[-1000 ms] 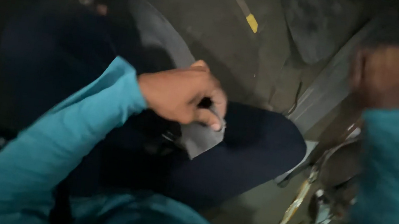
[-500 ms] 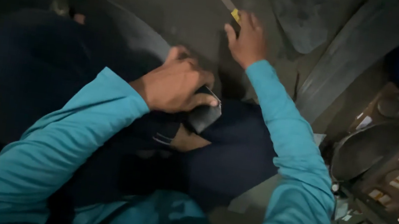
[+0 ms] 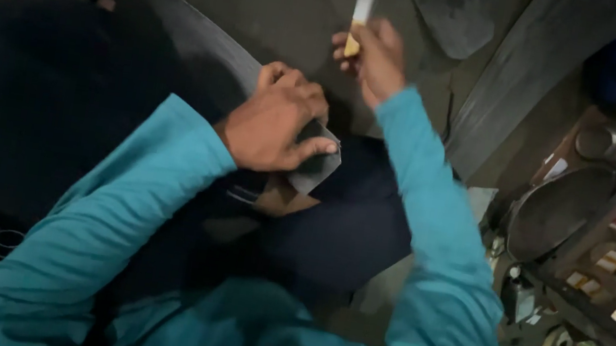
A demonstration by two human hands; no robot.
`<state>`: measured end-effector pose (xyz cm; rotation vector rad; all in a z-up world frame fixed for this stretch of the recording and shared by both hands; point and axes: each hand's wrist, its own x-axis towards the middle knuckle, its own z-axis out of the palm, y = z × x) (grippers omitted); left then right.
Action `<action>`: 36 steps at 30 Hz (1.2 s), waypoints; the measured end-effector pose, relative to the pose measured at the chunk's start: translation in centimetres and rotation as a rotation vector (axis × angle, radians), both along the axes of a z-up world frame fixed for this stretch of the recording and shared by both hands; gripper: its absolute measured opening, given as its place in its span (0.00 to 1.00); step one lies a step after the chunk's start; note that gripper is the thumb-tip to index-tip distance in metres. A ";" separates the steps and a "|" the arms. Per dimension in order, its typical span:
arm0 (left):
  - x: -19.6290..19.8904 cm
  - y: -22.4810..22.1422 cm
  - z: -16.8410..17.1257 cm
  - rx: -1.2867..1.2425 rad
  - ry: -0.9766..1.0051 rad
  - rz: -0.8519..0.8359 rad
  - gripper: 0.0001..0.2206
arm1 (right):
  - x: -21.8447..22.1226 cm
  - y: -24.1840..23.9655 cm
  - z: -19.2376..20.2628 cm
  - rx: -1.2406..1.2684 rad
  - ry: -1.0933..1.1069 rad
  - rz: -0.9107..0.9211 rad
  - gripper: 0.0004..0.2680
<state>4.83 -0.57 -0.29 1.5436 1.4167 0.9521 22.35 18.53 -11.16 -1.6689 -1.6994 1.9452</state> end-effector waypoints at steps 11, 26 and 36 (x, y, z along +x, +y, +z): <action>7.9 -5.9 -0.2 0.004 -0.104 0.322 0.48 | 1.5 -13.6 7.4 -0.409 0.327 -0.983 0.08; 8.9 -6.7 -2.0 0.076 0.550 0.343 0.20 | 5.4 -16.5 10.1 -0.171 0.465 -0.598 0.07; 9.4 -6.0 -2.4 0.053 0.572 0.340 0.20 | 3.3 -18.1 11.5 1.072 -0.352 0.413 0.09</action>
